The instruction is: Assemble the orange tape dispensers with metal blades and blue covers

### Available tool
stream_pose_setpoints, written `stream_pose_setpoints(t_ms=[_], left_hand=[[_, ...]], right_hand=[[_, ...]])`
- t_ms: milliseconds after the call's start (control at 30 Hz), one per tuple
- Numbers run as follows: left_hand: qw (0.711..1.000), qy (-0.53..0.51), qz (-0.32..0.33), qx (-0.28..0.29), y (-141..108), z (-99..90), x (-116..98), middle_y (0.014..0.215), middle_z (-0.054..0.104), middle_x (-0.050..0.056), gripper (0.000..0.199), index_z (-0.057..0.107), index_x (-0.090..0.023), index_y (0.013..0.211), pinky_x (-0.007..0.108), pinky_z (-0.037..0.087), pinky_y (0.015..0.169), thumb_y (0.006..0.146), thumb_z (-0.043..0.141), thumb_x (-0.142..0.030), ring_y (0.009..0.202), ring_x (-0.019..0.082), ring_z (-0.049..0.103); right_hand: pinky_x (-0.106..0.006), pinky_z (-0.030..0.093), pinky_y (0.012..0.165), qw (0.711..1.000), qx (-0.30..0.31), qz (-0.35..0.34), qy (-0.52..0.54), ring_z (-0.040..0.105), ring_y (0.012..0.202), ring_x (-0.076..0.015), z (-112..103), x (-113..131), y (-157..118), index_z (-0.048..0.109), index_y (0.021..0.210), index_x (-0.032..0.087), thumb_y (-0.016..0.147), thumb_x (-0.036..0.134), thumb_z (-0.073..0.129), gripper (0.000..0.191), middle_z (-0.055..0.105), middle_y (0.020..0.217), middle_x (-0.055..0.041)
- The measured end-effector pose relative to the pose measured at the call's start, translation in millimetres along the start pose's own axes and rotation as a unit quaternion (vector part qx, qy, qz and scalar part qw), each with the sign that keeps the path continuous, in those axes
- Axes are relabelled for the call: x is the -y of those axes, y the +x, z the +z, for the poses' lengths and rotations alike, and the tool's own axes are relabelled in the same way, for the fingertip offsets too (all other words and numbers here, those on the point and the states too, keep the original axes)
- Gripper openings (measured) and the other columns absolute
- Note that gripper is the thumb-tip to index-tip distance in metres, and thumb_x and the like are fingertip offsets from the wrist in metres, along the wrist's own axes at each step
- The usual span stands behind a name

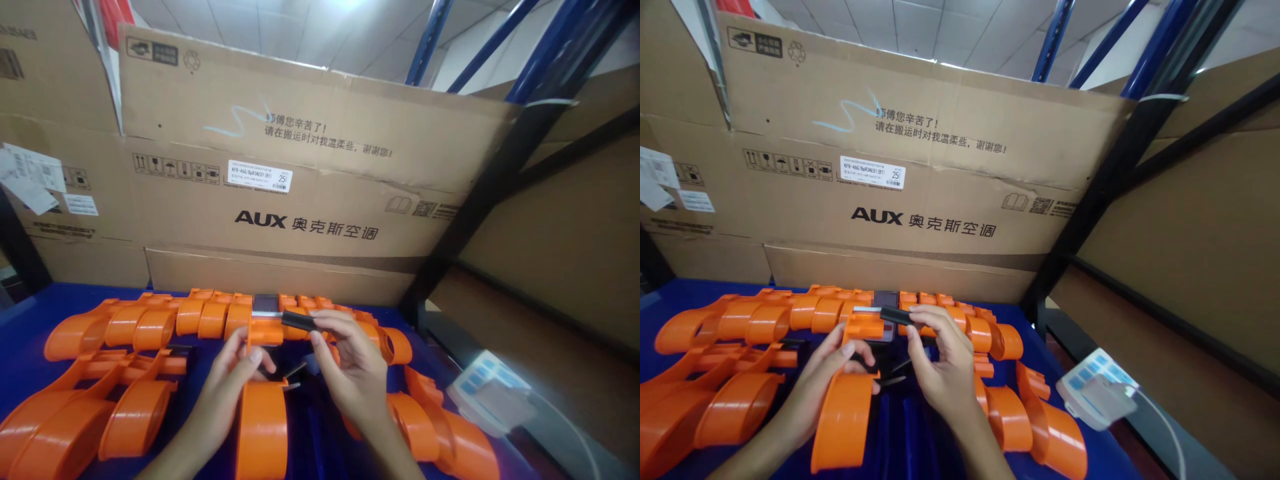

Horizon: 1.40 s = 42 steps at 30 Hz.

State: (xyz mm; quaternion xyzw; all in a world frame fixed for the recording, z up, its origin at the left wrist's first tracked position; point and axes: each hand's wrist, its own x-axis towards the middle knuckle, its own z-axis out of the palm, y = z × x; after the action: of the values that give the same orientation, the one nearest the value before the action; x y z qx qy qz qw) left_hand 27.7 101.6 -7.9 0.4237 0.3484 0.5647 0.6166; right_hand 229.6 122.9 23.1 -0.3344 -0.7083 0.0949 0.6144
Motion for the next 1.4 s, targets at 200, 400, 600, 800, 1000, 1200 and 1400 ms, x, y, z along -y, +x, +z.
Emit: stream_pose_setpoints(t_ms=[200, 400, 600, 800, 1000, 1200, 1400], left_hand=[[0.998, 0.042, -0.006, 0.051, -4, -0.3, 3, 0.094, 0.073, 0.003, 0.037, 0.057, -0.024, 0.117, 0.031, 0.052, 0.069, 0.094, 0.066, -0.05, 0.076, 0.021, 0.073], [0.997, 0.04, -0.004, 0.073, -3, -1.5, 5, 0.094, 0.072, 0.002, 0.035, 0.055, -0.023, 0.118, 0.033, 0.054, 0.074, 0.095, 0.066, -0.047, 0.077, 0.022, 0.074], [0.997, 0.005, -0.03, 0.074, -3, 0.1, 2, 0.094, 0.074, 0.005, 0.038, 0.056, -0.023, 0.121, 0.033, 0.057, 0.072, 0.093, 0.069, -0.045, 0.082, 0.025, 0.076], [0.991, -0.084, -0.076, 0.076, -5, 5.5, 1, 0.088, 0.072, 0.0, 0.025, 0.057, -0.025, 0.11, 0.032, 0.057, 0.055, 0.093, 0.064, -0.041, 0.061, 0.025, 0.078], [0.991, -0.078, -0.095, 0.055, -3, 6.1, 0, 0.086, 0.073, 0.0, 0.018, 0.057, -0.022, 0.098, 0.029, 0.057, 0.054, 0.094, 0.064, -0.038, 0.061, 0.023, 0.078], [0.991, -0.076, -0.092, 0.053, -4, 9.1, -7, 0.078, 0.074, 0.0, 0.026, 0.058, -0.021, 0.098, 0.026, 0.055, 0.05, 0.091, 0.068, -0.044, 0.055, 0.022, 0.076], [0.993, -0.058, -0.091, 0.047, -3, 9.3, -10, 0.068, 0.073, 0.001, 0.037, 0.059, -0.02, 0.091, 0.024, 0.051, 0.043, 0.089, 0.069, -0.056, 0.043, 0.018, 0.069]], right_hand=[[-0.038, 0.059, 0.093, 0.999, 0.051, -0.007, -0.004, 0.071, 0.107, -0.022, 7, 8, -1, 0.07, 0.112, 0.026, 0.094, 0.009, 0.067, 0.025, 0.072, 0.114, -0.0065], [-0.037, 0.058, 0.092, 0.998, 0.058, -0.02, -0.017, 0.071, 0.105, -0.0213, 9, 12, 0, 0.071, 0.11, 0.026, 0.094, 0.009, 0.068, 0.024, 0.073, 0.113, -0.006], [-0.036, 0.059, 0.088, 0.997, 0.071, -0.012, -0.015, 0.071, 0.103, -0.0218, 10, 15, 0, 0.073, 0.109, 0.027, 0.094, 0.011, 0.068, 0.022, 0.072, 0.112, -0.0066], [-0.041, 0.057, 0.096, 0.997, 0.075, 0.026, -0.013, 0.068, 0.112, -0.0251, 3, 12, 1, 0.073, 0.116, 0.028, 0.098, 0.019, 0.064, 0.023, 0.069, 0.125, -0.0097], [-0.04, 0.055, 0.097, 0.996, 0.072, 0.047, -0.02, 0.07, 0.109, -0.0233, -9, 6, 11, 0.077, 0.116, 0.03, 0.101, 0.02, 0.061, 0.025, 0.074, 0.115, -0.0059], [-0.039, 0.057, 0.094, 0.987, 0.15, 0.05, 0.003, 0.07, 0.112, -0.023, -3, 13, 8, 0.076, 0.125, 0.032, 0.102, 0.02, 0.06, 0.031, 0.074, 0.121, -0.0066], [-0.042, 0.053, 0.103, 0.984, 0.165, 0.058, 0.016, 0.066, 0.12, -0.0243, 0, 14, 6, 0.074, 0.129, 0.031, 0.101, 0.024, 0.062, 0.031, 0.069, 0.131, -0.0074]])
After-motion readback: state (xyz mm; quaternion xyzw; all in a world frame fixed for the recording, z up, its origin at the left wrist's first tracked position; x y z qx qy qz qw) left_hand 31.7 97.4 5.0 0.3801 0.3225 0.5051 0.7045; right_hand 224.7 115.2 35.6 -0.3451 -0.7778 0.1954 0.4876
